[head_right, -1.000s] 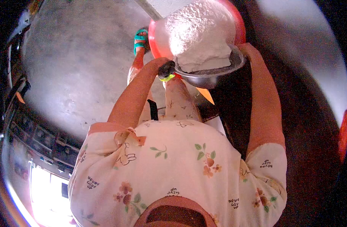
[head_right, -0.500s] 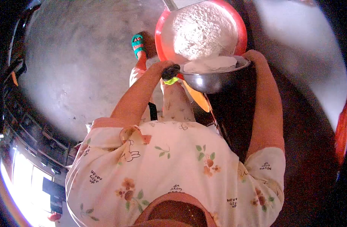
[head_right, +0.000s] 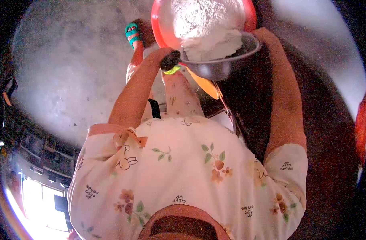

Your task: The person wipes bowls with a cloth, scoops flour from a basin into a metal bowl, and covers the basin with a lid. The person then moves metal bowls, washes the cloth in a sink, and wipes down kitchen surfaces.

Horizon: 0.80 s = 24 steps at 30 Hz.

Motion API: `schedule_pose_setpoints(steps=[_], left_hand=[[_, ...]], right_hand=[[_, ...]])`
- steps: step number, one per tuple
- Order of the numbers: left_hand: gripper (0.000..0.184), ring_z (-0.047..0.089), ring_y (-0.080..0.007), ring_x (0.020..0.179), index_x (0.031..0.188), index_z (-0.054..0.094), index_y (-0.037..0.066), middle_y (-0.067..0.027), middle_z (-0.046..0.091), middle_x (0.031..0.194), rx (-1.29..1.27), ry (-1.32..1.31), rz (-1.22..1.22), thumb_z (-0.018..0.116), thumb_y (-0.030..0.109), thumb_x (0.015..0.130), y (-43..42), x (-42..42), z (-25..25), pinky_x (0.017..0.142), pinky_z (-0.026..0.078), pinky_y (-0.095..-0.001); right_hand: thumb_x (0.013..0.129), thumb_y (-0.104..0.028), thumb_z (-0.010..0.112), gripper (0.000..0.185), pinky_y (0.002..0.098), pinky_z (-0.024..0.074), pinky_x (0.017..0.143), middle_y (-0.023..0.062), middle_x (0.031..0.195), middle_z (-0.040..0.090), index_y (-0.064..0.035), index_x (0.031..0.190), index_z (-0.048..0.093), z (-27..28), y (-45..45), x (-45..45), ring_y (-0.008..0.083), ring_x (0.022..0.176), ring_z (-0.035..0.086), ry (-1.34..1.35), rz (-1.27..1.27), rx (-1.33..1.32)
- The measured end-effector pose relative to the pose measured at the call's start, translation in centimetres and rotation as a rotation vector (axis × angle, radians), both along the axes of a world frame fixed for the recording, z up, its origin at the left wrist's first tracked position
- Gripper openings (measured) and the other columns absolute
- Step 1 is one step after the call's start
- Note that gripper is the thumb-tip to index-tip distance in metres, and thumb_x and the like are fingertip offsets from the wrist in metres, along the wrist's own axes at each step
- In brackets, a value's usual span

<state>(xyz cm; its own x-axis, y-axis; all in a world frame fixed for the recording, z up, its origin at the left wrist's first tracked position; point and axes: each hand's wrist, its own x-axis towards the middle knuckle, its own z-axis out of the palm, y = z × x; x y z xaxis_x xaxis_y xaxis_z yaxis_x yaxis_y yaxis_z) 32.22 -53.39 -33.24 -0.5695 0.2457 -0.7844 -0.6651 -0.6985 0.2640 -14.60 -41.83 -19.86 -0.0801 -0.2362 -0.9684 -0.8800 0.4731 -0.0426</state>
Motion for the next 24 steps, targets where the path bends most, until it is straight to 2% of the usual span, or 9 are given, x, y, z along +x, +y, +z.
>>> schedule_pose_setpoints(steps=[3,6,7,9,12,16,18,21,24], left_hand=[[0.017,0.058,-0.016,0.056,0.076,0.064,0.008,-0.0062,0.061,0.066,0.07,-0.193,0.097,0.054,0.021,0.082,-0.4,-1.3,2.1,0.052,0.048,-0.0338],[0.017,0.057,-0.0158,0.055,0.075,0.064,0.009,-0.005,0.06,0.065,-0.312,0.227,-0.274,0.055,0.021,0.082,-2.1,-0.7,2.7,0.051,0.046,-0.0329],[0.017,0.057,-0.0157,0.055,0.074,0.064,0.009,-0.0046,0.06,0.065,-0.459,0.374,-0.382,0.055,0.022,0.082,-1.9,-0.6,1.9,0.051,0.046,-0.0326],[0.017,0.056,-0.0163,0.053,0.072,0.064,0.009,-0.0041,0.06,0.065,-0.115,-0.066,-0.201,0.056,0.022,0.082,-0.4,-1.4,0.9,0.05,0.045,-0.0323],[0.017,0.057,-0.017,0.056,0.072,0.064,0.01,-0.005,0.062,0.067,0.011,-0.174,-0.035,0.056,0.022,0.082,-0.8,-1.8,1.6,0.053,0.045,-0.0343],[0.016,0.061,-0.02,0.066,0.08,0.067,0.014,-0.006,0.066,0.075,0.028,-0.2,0.04,0.055,0.024,0.082,1.2,-0.8,1.2,0.059,0.048,-0.0365],[0.018,0.064,-0.0219,0.073,0.087,0.068,0.016,-0.0063,0.068,0.086,-0.814,0.426,-0.892,0.056,0.028,0.08,-0.3,-1.1,2.3,0.061,0.049,-0.0375],[0.017,0.064,-0.0216,0.072,0.086,0.068,0.015,-0.0065,0.068,0.085,-0.536,0.274,-0.598,0.057,0.027,0.079,-0.2,-0.9,2.3,0.061,0.049,-0.0369],[0.017,0.063,-0.0212,0.069,0.086,0.067,0.014,-0.0068,0.067,0.084,-0.109,0.055,-0.174,0.059,0.025,0.077,0.4,-0.4,2.3,0.061,0.049,-0.036]], right_hand=[[0.084,-0.033,0.053,0.033,0.0391,0.0486,0.084,0.013,0.106,0.065,-0.0108,0.105,0.065,3.2,-1.7,3.7,0.0282,0.096,0.063,0.192,0.071,0.026],[0.085,-0.034,0.052,0.035,0.0386,0.0482,0.085,0.0139,0.108,0.065,-0.0106,0.107,0.065,5.7,-3.3,2.8,0.0285,0.099,0.063,-0.172,0.054,0.022],[0.083,-0.031,0.054,0.032,0.039,0.0492,0.084,0.0132,0.105,0.065,-0.0113,0.104,0.066,4.8,-2.9,2.4,0.0287,0.096,0.064,-0.078,0.164,-0.004],[0.08,-0.029,0.056,0.029,0.0394,0.0503,0.084,0.0125,0.103,0.066,-0.0119,0.101,0.068,3.7,-1.6,2.3,0.0288,0.093,0.065,0.033,0.279,-0.034],[0.086,-0.031,0.05,0.032,0.0376,0.0492,0.082,0.0114,0.099,0.068,-0.0091,0.104,0.066,3.3,-0.4,3.4,0.0206,0.091,0.064,0.207,-0.063,0.045],[0.087,-0.032,0.05,0.033,0.037,0.0493,0.082,0.0105,0.097,0.068,-0.0094,0.105,0.066,11.1,-6.5,6.3,0.0207,0.09,0.065,-0.014,-0.2,-0.005],[0.086,-0.032,0.05,0.032,0.0367,0.0499,0.079,0.0093,0.094,0.068,-0.0095,0.102,0.067,6.0,-0.4,3.3,0.0186,0.088,0.065,0.035,0.004,0.03],[0.084,-0.029,0.053,0.028,0.0365,0.0503,0.077,0.0096,0.094,0.068,-0.0102,0.099,0.068,6.0,-1.0,3.7,0.0208,0.086,0.065,0.084,0.106,0.024],[0.082,-0.026,0.056,0.024,0.0362,0.0507,0.075,0.0099,0.094,0.068,-0.011,0.095,0.068,11.9,-6.6,7.0,0.023,0.084,0.066,-0.018,0.11,-0.114]])
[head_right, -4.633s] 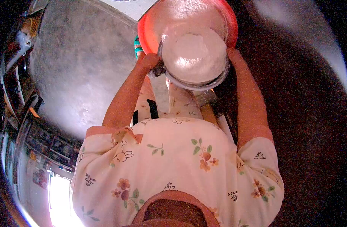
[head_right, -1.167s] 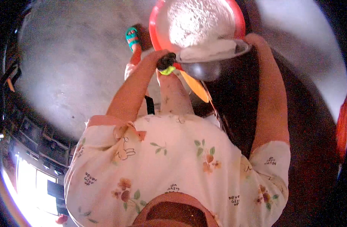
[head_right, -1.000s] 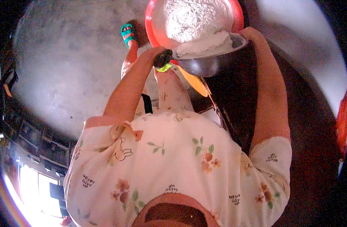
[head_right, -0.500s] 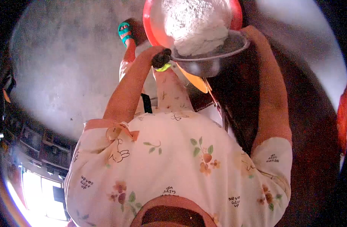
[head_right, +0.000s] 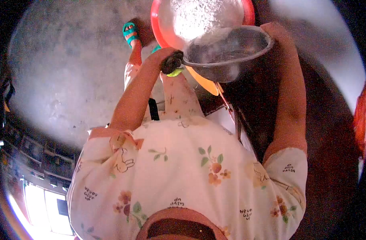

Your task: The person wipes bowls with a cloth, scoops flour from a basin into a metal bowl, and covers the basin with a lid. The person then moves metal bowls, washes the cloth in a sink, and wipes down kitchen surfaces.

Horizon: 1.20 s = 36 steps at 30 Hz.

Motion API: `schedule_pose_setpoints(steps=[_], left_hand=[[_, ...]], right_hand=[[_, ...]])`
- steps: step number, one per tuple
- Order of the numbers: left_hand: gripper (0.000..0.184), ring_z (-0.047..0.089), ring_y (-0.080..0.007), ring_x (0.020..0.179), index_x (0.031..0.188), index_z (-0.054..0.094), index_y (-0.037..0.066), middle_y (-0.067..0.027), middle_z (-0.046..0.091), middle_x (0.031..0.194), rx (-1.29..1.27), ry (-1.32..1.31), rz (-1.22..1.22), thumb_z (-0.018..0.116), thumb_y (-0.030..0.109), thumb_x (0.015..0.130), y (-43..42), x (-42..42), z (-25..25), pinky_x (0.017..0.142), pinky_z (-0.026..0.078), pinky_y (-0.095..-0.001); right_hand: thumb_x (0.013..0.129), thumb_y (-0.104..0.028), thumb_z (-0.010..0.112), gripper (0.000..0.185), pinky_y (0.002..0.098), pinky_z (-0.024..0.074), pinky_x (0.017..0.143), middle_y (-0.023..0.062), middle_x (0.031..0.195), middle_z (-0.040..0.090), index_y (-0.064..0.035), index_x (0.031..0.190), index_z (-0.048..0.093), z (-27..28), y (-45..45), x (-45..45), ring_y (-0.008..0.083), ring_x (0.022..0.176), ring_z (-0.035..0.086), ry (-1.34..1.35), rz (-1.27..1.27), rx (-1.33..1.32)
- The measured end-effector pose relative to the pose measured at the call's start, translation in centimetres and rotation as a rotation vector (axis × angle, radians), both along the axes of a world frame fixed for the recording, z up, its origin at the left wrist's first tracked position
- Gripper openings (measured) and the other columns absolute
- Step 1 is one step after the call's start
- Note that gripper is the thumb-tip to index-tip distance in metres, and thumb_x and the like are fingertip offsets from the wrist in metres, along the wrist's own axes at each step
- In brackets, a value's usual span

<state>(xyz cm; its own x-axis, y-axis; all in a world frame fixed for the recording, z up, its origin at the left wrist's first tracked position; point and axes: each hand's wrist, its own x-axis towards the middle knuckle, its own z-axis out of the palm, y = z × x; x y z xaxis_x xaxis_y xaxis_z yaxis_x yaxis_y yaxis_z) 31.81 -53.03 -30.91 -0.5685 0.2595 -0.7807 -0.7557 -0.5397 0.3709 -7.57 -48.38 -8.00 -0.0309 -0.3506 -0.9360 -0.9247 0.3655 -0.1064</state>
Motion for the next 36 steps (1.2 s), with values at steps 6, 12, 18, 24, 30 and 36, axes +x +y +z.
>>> schedule_pose_setpoints(steps=[6,12,18,24,30,36], left_hand=[[0.019,0.061,-0.0196,0.07,0.089,0.063,0.011,-0.0057,0.065,0.086,0.163,-0.37,0.262,0.055,0.025,0.08,-2.0,-1.9,6.4,0.063,0.049,-0.0357],[0.021,0.063,-0.0202,0.065,0.08,0.068,0.008,-0.0083,0.067,0.077,-0.3,0.286,-0.366,0.053,0.022,0.083,-0.8,-0.2,2.3,0.06,0.051,-0.0365],[0.029,0.063,-0.0216,0.063,0.092,0.061,-0.002,-0.0107,0.064,0.076,0.423,-0.107,0.383,0.052,0.026,0.09,0.6,-0.5,11.4,0.057,0.052,-0.0345],[0.025,0.062,-0.0181,0.064,0.098,0.06,-0.001,-0.0071,0.064,0.082,0.5,-0.136,0.375,0.059,0.022,0.087,1.5,0.8,13.7,0.059,0.054,-0.0314],[0.019,0.063,-0.0193,0.065,0.094,0.059,-0.001,-0.009,0.064,0.081,0.456,-0.081,0.418,0.056,0.016,0.087,1.4,0.4,16.1,0.06,0.055,-0.0348],[0.019,0.063,-0.0204,0.063,0.092,0.059,-0.002,-0.0088,0.064,0.08,0.246,-0.16,0.475,0.056,0.016,0.086,-0.6,-0.4,19.2,0.059,0.055,-0.0342]], right_hand=[[0.078,-0.026,0.058,0.025,0.0362,0.0508,0.076,0.0118,0.095,0.067,-0.0095,0.095,0.067,0.4,2.1,-1.5,0.0272,0.088,0.065,0.015,0.218,-0.013],[0.082,-0.022,0.056,0.024,0.0341,0.049,0.079,0.0113,0.097,0.066,-0.0066,0.098,0.065,-1.2,6.8,-3.1,0.0238,0.089,0.064,0.173,-0.094,0.054],[0.093,-0.033,0.048,0.036,0.0295,0.0477,0.082,0.0049,0.105,0.066,-0.0057,0.111,0.064,3.1,9.0,0.1,0.0163,0.092,0.061,0.14,-0.873,-0.226],[0.095,-0.04,0.044,0.047,0.0358,0.0452,0.088,0.0114,0.112,0.063,-0.0025,0.119,0.058,7.0,9.5,2.1,0.021,0.099,0.059,0.109,-0.862,-0.391],[0.094,-0.05,0.037,0.057,0.0372,0.0444,0.092,0.0108,0.107,0.065,-0.0041,0.121,0.056,10.5,8.5,7.1,0.0281,0.096,0.06,0.047,-1.397,-0.54],[0.093,-0.055,0.037,0.062,0.0396,0.0444,0.092,0.0126,0.111,0.063,-0.0033,0.118,0.059,7.2,10.9,3.8,0.0269,0.101,0.059,-0.086,-1.851,-0.396]])
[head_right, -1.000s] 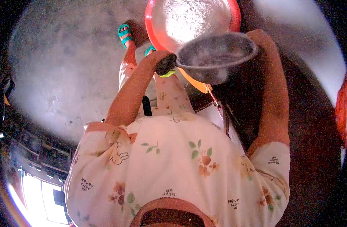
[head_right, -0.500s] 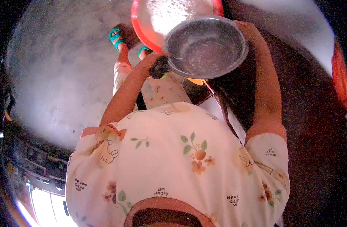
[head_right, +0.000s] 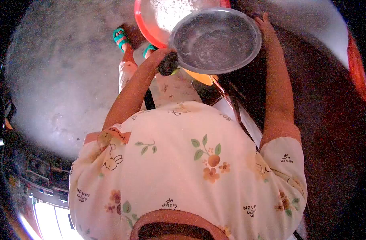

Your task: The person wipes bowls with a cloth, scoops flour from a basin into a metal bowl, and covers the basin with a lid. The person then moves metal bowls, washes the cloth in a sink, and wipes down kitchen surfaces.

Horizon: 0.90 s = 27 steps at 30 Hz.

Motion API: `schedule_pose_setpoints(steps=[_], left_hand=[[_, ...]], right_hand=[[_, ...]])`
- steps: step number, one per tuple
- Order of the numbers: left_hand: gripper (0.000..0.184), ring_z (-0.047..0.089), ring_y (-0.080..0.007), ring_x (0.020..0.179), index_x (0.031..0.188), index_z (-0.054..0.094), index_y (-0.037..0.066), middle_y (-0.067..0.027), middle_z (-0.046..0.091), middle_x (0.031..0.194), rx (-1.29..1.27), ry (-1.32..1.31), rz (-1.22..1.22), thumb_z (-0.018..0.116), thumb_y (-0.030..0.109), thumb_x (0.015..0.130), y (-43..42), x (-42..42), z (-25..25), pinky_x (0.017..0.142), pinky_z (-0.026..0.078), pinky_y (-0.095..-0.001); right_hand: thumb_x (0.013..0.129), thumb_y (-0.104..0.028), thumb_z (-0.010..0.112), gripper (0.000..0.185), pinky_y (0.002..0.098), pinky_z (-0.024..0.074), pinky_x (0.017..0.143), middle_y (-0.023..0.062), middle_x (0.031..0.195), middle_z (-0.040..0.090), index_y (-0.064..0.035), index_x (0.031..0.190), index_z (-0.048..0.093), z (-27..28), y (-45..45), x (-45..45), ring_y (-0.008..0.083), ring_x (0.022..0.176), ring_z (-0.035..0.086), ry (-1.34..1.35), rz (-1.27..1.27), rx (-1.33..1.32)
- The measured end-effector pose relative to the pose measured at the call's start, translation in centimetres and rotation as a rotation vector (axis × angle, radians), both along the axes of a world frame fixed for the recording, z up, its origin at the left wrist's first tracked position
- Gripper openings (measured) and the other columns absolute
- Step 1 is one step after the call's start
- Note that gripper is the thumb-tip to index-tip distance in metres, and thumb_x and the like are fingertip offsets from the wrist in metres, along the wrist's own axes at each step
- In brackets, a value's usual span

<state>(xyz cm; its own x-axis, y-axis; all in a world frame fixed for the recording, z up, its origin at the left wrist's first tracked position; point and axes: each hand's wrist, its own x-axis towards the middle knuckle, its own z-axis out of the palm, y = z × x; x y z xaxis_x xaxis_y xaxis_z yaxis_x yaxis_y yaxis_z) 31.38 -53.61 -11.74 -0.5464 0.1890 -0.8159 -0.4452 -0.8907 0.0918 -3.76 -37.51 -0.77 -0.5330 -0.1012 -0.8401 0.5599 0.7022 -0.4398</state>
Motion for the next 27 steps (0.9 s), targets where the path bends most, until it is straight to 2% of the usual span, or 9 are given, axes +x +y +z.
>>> schedule_pose_setpoints(steps=[3,7,11,14,16,20,21,24,27], left_hand=[[0.019,0.063,-0.0194,0.063,0.093,0.06,0.0,-0.0091,0.064,0.079,0.181,0.105,-0.063,0.055,0.017,0.087,0.7,-0.2,-2.5,0.059,0.054,-0.0319],[0.016,0.063,-0.0188,0.067,0.092,0.06,0.004,-0.0075,0.064,0.083,0.075,0.065,-0.169,0.054,0.018,0.087,-0.2,0.3,-2.9,0.06,0.054,-0.0321],[0.02,0.055,-0.0141,0.049,0.076,0.063,0.01,-0.0029,0.059,0.064,-0.033,0.098,-0.135,0.059,0.027,0.085,2.0,1.4,-9.5,0.042,0.043,-0.0305],[0.022,0.054,-0.0163,0.048,0.075,0.062,0.009,-0.0049,0.059,0.063,0.1,0.033,-0.16,0.055,0.026,0.086,-1.0,0.0,-3.2,0.042,0.043,-0.0324],[0.023,0.054,-0.0173,0.048,0.074,0.062,0.009,-0.0058,0.058,0.062,0.224,-0.065,-0.113,0.055,0.027,0.086,-2.0,-0.7,-4.5,0.042,0.043,-0.0331],[0.026,0.058,-0.0202,0.053,0.08,0.061,0.005,-0.0083,0.061,0.07,0.013,0.234,-0.313,0.055,0.029,0.084,0.9,1.1,-8.5,0.047,0.048,-0.035],[0.023,0.058,-0.0201,0.053,0.082,0.062,0.005,-0.0074,0.062,0.071,-0.24,0.123,-0.345,0.057,0.027,0.084,1.2,1.0,-8.3,0.048,0.048,-0.0346],[0.017,0.057,-0.0175,0.053,0.083,0.064,0.005,-0.0058,0.061,0.069,0.216,0.136,0.06,0.062,0.022,0.082,-1.7,1.8,0.1,0.051,0.049,-0.0317],[0.021,0.058,-0.0181,0.054,0.086,0.063,0.002,-0.0069,0.061,0.07,-0.035,0.085,-0.095,0.063,0.023,0.082,-4.0,3.8,4.0,0.049,0.049,-0.0324]], right_hand=[[0.09,-0.049,0.048,0.055,0.041,0.0458,0.091,0.0127,0.11,0.064,-0.0014,0.114,0.06,-1.3,1.6,-0.2,0.0259,0.101,0.06,0.067,0.117,-0.005],[0.086,-0.039,0.056,0.045,0.041,0.0481,0.084,0.0132,0.103,0.065,-0.0005,0.107,0.063,-1.3,1.3,-2.4,0.0259,0.093,0.062,0.086,0.388,0.154],[0.083,-0.031,0.058,0.036,0.0403,0.05,0.077,0.0132,0.094,0.067,-0.0004,0.1,0.066,-4.0,3.0,-4.6,0.0263,0.084,0.064,0.107,0.568,0.396],[0.081,-0.025,0.06,0.029,0.0398,0.0515,0.071,0.0132,0.088,0.068,-0.0003,0.094,0.068,-4.8,2.5,-5.3,0.0266,0.077,0.065,0.051,0.482,0.354],[0.081,-0.025,0.059,0.029,0.0398,0.0513,0.072,0.0131,0.088,0.068,-0.0001,0.094,0.068,-3.2,2.8,-3.8,0.026,0.078,0.065,0.001,0.354,0.274],[0.084,-0.022,0.056,0.03,0.0395,0.0504,0.079,0.0128,0.096,0.067,0.0003,0.101,0.066,-0.3,-0.3,-1.3,0.0274,0.084,0.063,0.006,0.35,0.177],[0.083,-0.024,0.058,0.03,0.0384,0.0509,0.077,0.0118,0.096,0.067,-0.0006,0.099,0.068,0.5,-0.9,0.1,0.0263,0.085,0.064,0.064,0.318,0.144],[0.085,-0.023,0.057,0.032,0.0363,0.0492,0.082,0.0104,0.103,0.066,-0.0007,0.107,0.064,1.3,-0.8,0.3,0.024,0.09,0.062,-0.074,0.292,-0.088],[0.086,-0.024,0.056,0.035,0.0343,0.0471,0.086,0.0091,0.105,0.065,-0.0014,0.112,0.062,3.7,-3.6,3.5,0.0215,0.093,0.061,-0.088,0.269,-0.254]])
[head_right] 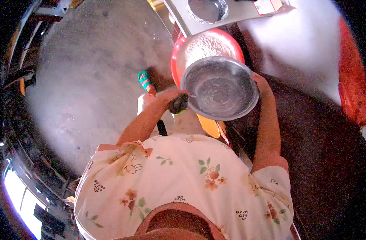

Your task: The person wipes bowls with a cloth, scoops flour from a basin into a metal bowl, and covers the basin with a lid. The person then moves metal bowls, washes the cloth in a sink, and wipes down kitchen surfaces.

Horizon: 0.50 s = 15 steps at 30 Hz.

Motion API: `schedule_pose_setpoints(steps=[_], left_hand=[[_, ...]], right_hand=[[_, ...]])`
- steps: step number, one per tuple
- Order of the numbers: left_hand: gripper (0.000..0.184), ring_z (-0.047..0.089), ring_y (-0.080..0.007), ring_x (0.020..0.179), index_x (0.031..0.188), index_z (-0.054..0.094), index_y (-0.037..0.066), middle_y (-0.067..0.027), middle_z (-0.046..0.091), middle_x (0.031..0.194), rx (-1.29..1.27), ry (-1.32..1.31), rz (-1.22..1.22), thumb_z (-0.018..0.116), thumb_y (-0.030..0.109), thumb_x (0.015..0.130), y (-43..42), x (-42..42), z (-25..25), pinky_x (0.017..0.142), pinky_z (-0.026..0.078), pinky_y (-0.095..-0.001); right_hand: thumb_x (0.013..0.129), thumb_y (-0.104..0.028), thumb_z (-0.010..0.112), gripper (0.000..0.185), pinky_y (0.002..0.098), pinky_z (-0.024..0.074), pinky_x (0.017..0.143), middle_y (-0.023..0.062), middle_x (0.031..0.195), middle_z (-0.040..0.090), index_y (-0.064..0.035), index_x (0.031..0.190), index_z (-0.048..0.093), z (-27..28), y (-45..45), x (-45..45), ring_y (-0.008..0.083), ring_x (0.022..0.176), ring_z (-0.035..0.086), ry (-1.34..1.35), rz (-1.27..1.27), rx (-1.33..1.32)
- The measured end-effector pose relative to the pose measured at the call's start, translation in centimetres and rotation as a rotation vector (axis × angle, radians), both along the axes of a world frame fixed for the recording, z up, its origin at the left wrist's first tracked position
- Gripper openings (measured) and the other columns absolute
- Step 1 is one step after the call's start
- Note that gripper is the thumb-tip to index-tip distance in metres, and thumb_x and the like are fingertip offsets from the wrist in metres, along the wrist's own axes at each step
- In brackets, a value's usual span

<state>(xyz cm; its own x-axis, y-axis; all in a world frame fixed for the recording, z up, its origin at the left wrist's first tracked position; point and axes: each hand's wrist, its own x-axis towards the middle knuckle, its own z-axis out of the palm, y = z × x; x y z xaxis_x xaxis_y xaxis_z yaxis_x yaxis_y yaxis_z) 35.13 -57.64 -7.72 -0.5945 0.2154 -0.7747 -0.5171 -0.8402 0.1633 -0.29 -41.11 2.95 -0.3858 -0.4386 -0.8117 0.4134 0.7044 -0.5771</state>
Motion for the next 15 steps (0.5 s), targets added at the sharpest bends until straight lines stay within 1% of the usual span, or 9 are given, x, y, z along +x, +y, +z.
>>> schedule_pose_setpoints(steps=[1,2,4,6,8,9,12,13,15], left_hand=[[0.02,0.061,-0.0187,0.06,0.083,0.063,0.0,-0.0079,0.063,0.073,-0.103,0.012,-0.003,0.057,0.019,0.085,-0.8,0.9,1.3,0.055,0.051,-0.0313],[0.02,0.061,-0.0187,0.06,0.083,0.063,0.0,-0.0079,0.063,0.073,-0.098,-0.014,-0.007,0.057,0.019,0.085,-1.3,-1.1,-2.0,0.055,0.051,-0.0313],[0.022,0.061,-0.0182,0.06,0.082,0.064,-0.001,-0.0081,0.063,0.075,-0.16,0.018,-0.104,0.058,0.02,0.084,-2.1,0.3,-2.3,0.055,0.051,-0.0312],[0.024,0.062,-0.0188,0.061,0.085,0.064,-0.003,-0.0089,0.063,0.076,-0.097,-0.029,-0.039,0.058,0.021,0.085,-2.6,1.6,-1.4,0.056,0.051,-0.0315],[0.025,0.062,-0.0198,0.062,0.089,0.063,-0.004,-0.0099,0.063,0.078,-0.318,-0.14,-0.031,0.057,0.02,0.086,-4.3,2.2,2.0,0.057,0.051,-0.0323],[0.027,0.063,-0.0213,0.064,0.091,0.063,-0.005,-0.0109,0.064,0.079,-0.351,-0.145,-0.026,0.058,0.021,0.086,-4.1,3.7,-0.5,0.058,0.052,-0.0326],[0.027,0.063,-0.0228,0.064,0.09,0.062,-0.006,-0.0109,0.064,0.08,-0.403,-0.275,0.085,0.06,0.021,0.084,-4.9,6.3,0.4,0.057,0.052,-0.0336],[0.027,0.063,-0.0228,0.064,0.09,0.062,-0.006,-0.0109,0.064,0.08,-0.415,-0.283,0.079,0.06,0.021,0.084,-5.0,8.5,-1.8,0.057,0.052,-0.0336],[0.028,0.062,-0.0236,0.063,0.088,0.062,-0.007,-0.0114,0.063,0.078,-0.866,-0.027,-0.118,0.061,0.021,0.081,-4.8,13.2,-6.5,0.057,0.051,-0.0344]], right_hand=[[0.087,-0.025,0.055,0.036,0.0331,0.0459,0.088,0.0083,0.106,0.064,-0.0019,0.114,0.06,0.5,-0.7,1.1,0.0201,0.095,0.06,-0.018,-0.039,-0.043],[0.087,-0.025,0.055,0.036,0.0331,0.0459,0.088,0.0083,0.106,0.064,-0.0019,0.114,0.06,-3.6,-1.1,-1.2,0.0201,0.095,0.06,-0.044,-0.041,-0.037],[0.089,-0.029,0.054,0.04,0.0318,0.0441,0.09,0.0087,0.109,0.064,-0.0027,0.118,0.058,-2.9,-2.7,-0.4,0.0206,0.099,0.059,0.193,0.15,-0.02],[0.088,-0.037,0.055,0.048,0.0348,0.0405,0.094,0.0092,0.114,0.062,-0.0034,0.122,0.055,-5.3,-3.0,-1.7,0.0222,0.104,0.058,0.254,0.167,-0.045],[0.085,-0.041,0.058,0.053,0.0382,0.0355,0.097,0.0104,0.118,0.06,-0.0033,0.123,0.054,-6.2,-5.6,-1.4,0.0218,0.11,0.055,0.304,-0.051,-0.091],[0.084,-0.043,0.059,0.055,0.0392,0.0336,0.099,0.0107,0.12,0.059,-0.0036,0.122,0.054,-7.4,-6.8,-1.9,0.0216,0.113,0.053,0.268,-0.06,-0.135],[0.084,-0.046,0.06,0.061,0.041,0.0292,0.102,0.0097,0.125,0.055,-0.0037,0.126,0.048,-8.3,-12.0,-2.4,0.0194,0.12,0.048,0.195,-0.118,-0.107],[0.084,-0.046,0.06,0.061,0.041,0.0292,0.102,0.0097,0.125,0.055,-0.0037,0.126,0.048,-9.4,-12.7,-3.2,0.0194,0.12,0.048,0.185,-0.125,-0.117],[0.082,-0.052,0.06,0.064,0.0448,0.0255,0.102,0.0076,0.125,0.055,-0.0058,0.125,0.048,-12.2,-14.4,-5.4,0.0184,0.118,0.049,0.174,-0.341,-0.013]])
